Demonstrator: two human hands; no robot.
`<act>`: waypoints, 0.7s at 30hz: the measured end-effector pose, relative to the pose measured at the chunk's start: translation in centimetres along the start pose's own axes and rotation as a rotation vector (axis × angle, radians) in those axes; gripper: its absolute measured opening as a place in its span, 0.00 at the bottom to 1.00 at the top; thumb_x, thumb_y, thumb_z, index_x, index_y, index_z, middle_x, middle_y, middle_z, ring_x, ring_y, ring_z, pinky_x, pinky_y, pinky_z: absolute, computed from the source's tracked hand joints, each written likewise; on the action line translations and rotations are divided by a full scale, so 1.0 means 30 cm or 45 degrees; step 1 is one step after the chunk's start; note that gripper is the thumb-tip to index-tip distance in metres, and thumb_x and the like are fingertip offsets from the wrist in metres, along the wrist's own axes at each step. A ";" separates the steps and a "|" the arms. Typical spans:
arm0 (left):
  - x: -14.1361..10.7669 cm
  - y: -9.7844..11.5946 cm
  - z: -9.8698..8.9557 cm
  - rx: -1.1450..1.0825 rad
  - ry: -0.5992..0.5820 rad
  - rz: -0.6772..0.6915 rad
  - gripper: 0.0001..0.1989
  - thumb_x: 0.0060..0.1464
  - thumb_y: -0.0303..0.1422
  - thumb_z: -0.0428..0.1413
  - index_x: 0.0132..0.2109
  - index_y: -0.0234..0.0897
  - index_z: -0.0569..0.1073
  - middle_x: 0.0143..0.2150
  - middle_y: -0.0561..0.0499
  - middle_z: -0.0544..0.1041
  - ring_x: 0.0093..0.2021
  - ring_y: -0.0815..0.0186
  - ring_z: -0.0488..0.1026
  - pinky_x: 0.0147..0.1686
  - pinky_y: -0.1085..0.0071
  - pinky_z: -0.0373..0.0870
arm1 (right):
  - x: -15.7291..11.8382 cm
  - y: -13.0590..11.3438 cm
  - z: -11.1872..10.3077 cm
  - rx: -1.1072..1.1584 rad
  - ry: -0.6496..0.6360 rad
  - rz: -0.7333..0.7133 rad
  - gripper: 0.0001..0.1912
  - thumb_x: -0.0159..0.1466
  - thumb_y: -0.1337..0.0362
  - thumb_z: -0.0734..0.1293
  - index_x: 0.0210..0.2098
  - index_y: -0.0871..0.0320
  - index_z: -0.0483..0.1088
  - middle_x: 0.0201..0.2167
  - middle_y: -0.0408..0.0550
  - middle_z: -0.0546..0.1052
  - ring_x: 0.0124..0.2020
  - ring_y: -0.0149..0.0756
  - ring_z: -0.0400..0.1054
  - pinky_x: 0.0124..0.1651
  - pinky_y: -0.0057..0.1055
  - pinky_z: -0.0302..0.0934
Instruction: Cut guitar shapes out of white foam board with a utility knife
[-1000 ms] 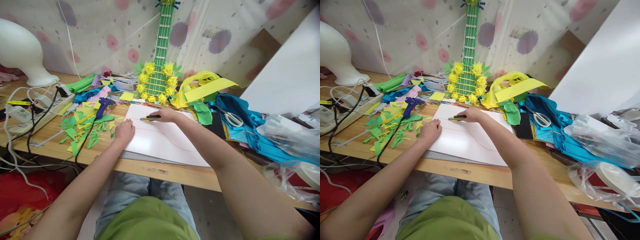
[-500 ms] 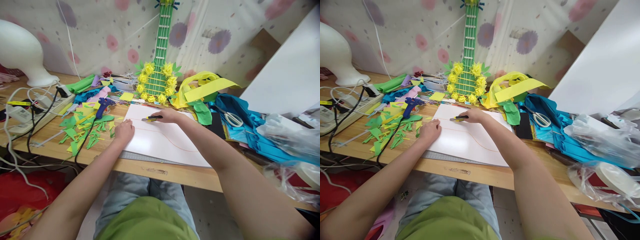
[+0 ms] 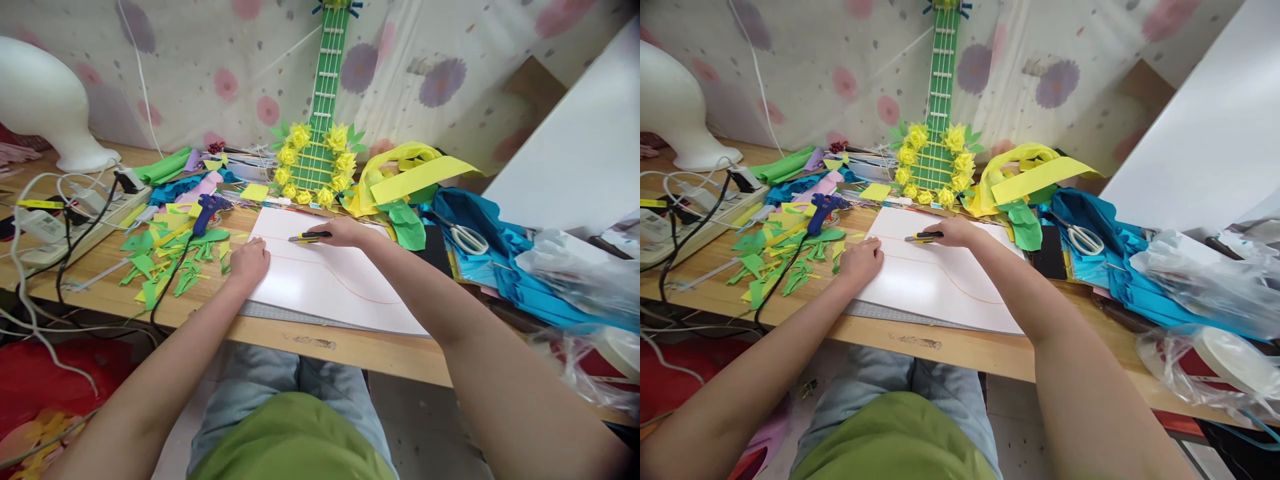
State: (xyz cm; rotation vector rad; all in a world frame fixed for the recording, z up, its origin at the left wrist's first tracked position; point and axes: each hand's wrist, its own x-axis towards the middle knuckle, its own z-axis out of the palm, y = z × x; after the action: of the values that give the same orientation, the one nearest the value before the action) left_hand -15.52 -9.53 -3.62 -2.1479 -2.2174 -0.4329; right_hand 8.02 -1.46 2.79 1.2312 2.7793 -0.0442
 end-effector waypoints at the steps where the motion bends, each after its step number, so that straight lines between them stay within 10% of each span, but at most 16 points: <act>1: -0.001 0.000 -0.001 -0.002 -0.001 -0.001 0.16 0.54 0.28 0.45 0.45 0.38 0.74 0.55 0.51 0.71 0.54 0.62 0.68 0.48 0.68 0.66 | -0.002 0.001 -0.001 0.003 0.000 0.001 0.22 0.61 0.56 0.58 0.55 0.41 0.64 0.42 0.41 0.76 0.35 0.34 0.68 0.31 0.26 0.51; 21: 0.000 -0.004 0.010 0.008 0.033 0.009 0.15 0.54 0.29 0.45 0.43 0.39 0.74 0.53 0.51 0.72 0.51 0.61 0.70 0.47 0.67 0.67 | -0.030 0.015 0.003 0.110 -0.013 0.029 0.21 0.61 0.55 0.59 0.54 0.41 0.65 0.43 0.40 0.76 0.34 0.33 0.67 0.31 0.26 0.52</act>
State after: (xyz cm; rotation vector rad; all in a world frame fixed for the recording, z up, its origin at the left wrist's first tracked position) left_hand -15.58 -9.46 -3.93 -2.1341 -2.1941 -0.4498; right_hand 8.95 -1.83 2.79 1.2784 2.7809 -0.1698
